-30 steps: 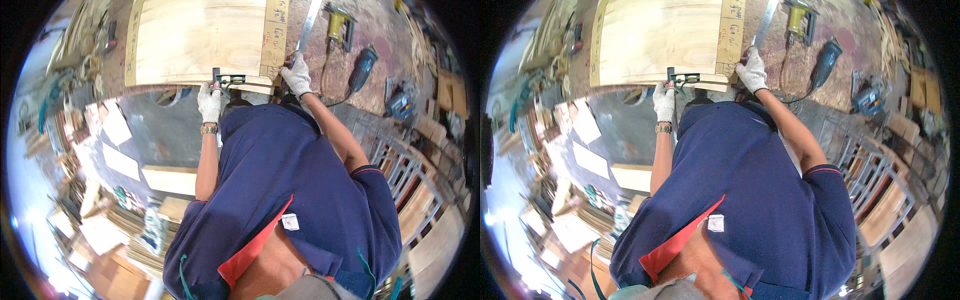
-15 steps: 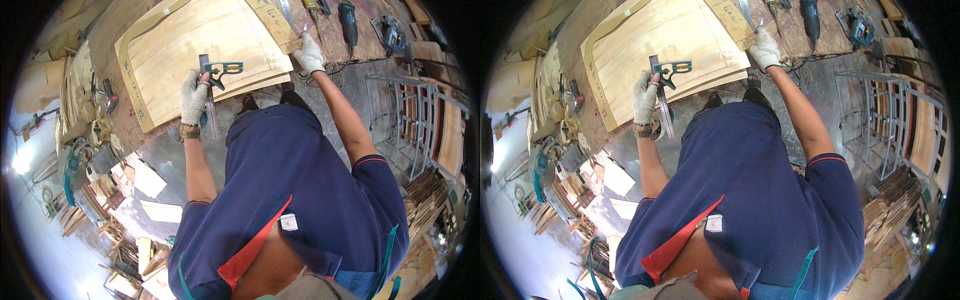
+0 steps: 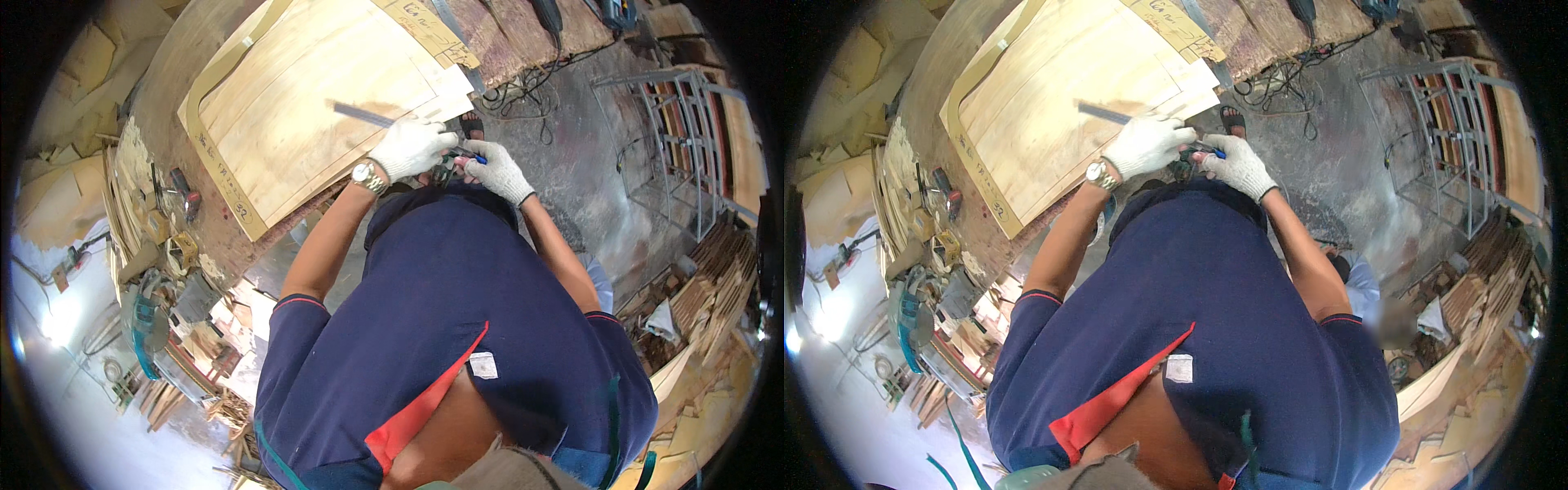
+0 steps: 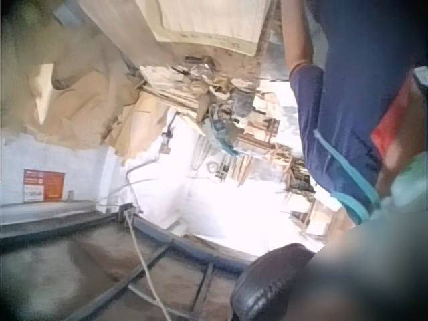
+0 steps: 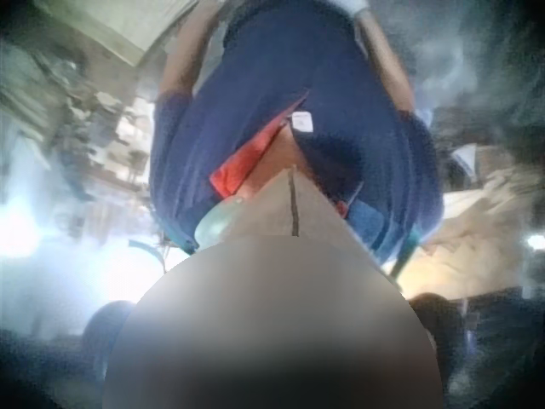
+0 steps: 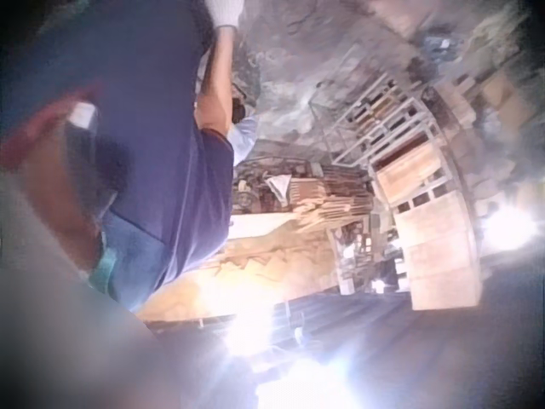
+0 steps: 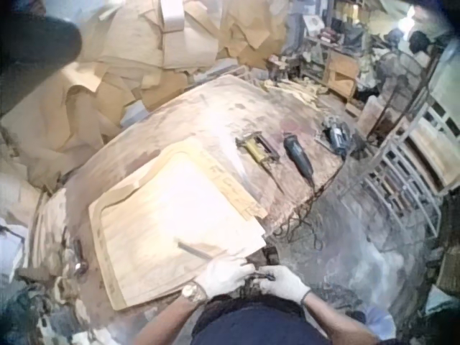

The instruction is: The person measures and marks a large wooden board using a metal ruler, a square, and a marker. They draw straight lines and curved outlines on the board's surface, then place the board on a stack of other pieces.

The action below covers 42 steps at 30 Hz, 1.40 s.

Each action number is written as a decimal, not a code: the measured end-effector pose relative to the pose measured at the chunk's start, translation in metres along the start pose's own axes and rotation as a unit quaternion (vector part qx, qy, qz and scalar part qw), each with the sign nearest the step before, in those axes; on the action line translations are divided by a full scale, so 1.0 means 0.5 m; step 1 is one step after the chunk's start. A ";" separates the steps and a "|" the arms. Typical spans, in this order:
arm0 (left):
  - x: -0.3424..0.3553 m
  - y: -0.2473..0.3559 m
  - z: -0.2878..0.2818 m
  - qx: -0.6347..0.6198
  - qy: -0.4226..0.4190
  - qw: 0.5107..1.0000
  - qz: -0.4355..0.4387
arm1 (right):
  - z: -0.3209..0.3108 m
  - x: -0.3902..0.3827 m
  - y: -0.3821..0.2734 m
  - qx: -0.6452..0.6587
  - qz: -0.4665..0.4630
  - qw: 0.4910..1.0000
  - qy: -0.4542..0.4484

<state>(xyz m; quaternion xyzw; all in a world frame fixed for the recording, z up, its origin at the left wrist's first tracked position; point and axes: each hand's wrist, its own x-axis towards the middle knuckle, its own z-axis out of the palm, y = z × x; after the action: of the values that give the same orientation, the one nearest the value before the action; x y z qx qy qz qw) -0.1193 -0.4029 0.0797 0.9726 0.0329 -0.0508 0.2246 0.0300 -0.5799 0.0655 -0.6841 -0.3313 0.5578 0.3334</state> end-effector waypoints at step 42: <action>0.058 -0.200 0.171 0.162 0.212 0.941 -0.208 | 0.142 0.060 0.237 0.473 0.023 0.878 0.077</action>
<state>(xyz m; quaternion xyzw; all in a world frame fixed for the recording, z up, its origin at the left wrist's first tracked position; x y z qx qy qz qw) -0.1065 -0.3494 -0.0435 0.9554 0.2731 0.1066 0.0363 -0.0253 -0.6150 -0.0596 -0.4934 0.0140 0.6007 0.6289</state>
